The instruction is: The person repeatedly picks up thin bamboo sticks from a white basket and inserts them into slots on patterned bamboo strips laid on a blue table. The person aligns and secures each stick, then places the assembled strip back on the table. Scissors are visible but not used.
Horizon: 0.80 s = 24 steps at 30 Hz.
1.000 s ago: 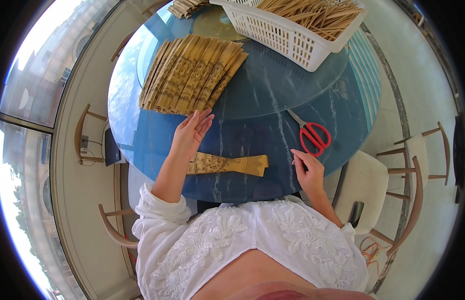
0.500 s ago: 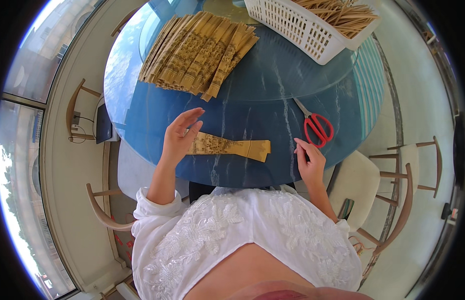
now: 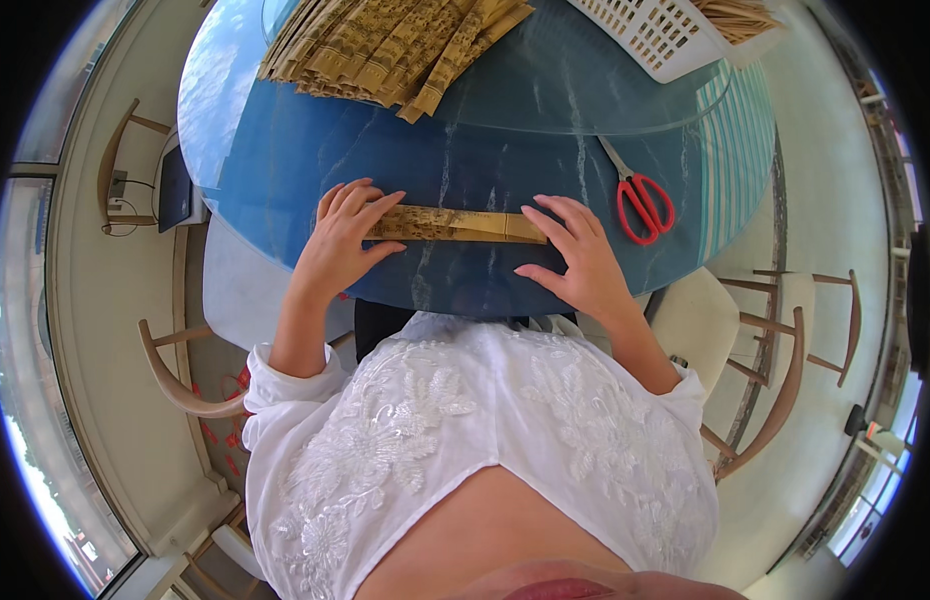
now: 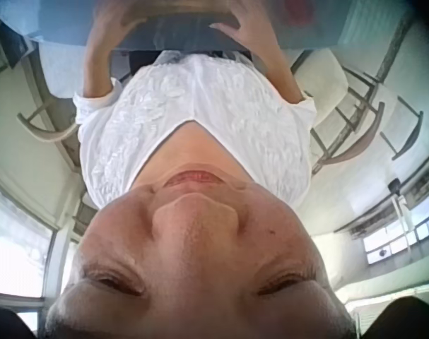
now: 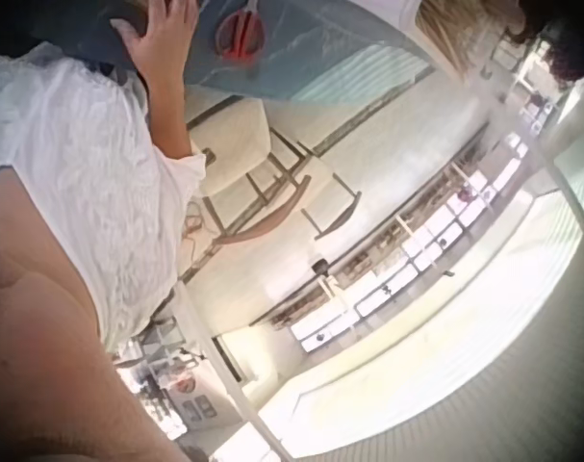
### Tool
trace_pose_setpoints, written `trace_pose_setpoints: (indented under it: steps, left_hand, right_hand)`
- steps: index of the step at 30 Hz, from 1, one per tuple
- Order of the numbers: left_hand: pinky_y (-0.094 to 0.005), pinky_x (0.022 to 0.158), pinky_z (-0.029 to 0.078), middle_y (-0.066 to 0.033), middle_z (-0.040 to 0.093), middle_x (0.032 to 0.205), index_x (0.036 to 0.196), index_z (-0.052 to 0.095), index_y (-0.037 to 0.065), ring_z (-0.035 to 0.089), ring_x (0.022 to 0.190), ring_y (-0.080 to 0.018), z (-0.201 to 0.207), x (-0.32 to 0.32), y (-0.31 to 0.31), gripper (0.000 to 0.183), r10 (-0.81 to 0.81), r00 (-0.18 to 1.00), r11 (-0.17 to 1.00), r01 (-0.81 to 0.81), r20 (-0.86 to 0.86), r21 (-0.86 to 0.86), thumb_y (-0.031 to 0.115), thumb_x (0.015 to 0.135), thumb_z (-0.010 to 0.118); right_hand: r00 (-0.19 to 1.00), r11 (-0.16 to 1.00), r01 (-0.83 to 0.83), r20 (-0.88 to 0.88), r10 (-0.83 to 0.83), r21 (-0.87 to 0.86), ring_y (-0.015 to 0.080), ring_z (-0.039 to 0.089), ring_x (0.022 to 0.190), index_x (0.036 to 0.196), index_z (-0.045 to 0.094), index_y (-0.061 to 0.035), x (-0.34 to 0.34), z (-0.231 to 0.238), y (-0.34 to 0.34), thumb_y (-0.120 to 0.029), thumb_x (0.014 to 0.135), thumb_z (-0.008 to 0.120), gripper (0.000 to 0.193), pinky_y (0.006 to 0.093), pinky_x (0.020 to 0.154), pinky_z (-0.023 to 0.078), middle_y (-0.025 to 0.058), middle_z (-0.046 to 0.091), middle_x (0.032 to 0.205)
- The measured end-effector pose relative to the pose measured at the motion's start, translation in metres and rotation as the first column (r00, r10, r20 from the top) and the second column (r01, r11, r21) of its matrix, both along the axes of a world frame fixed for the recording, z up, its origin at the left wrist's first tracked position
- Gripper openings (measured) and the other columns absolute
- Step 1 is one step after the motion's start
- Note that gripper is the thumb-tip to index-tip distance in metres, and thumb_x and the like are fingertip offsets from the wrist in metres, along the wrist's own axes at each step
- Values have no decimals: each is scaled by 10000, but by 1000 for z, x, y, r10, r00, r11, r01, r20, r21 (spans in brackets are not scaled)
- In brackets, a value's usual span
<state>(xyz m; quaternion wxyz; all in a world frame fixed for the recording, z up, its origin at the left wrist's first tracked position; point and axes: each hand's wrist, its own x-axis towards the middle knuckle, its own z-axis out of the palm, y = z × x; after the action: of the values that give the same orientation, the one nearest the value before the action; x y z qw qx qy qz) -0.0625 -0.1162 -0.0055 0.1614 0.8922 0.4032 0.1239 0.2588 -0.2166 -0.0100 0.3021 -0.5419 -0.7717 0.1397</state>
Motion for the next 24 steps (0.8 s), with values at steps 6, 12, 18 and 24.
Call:
trace_pose_setpoints:
  steps: [6,12,18,24]
  left_hand:
    - [-465,1134,335,-94,560,1325,1329,607,118,471,1313,-326,6,5,0,600,-47,998,999,47,50,0,202,772,814]
    - [-423,1026,431,-100,594,1207,1261,643,84,530,1187,-311,-1,4,-2,485,-4,999,997,8,54,-83,158,801,778]
    - [-410,988,456,-99,608,1153,1203,661,52,553,1120,-303,5,17,-8,407,0,999,996,4,55,-84,123,813,754]
    - [-403,961,467,-93,610,1132,1177,665,46,569,1069,-299,5,34,-3,394,-59,993,997,64,106,-45,137,806,760]
  right_hand:
    - [985,984,-145,77,153,-100,310,504,1239,1382,551,-103,-14,1,22,-319,806,781,657,432,1074,394,85,594,1307]
    - [989,985,-142,14,144,-94,279,567,1089,1266,627,-74,-9,-8,30,-161,796,764,497,386,966,471,81,638,1156]
    - [983,982,-168,63,173,-84,273,569,1078,1261,635,-69,0,-9,35,-113,810,751,467,376,946,485,86,630,1132]
    - [976,964,-194,60,207,-180,280,556,1127,1281,629,-80,25,4,41,-146,823,761,482,377,980,470,88,618,1166]
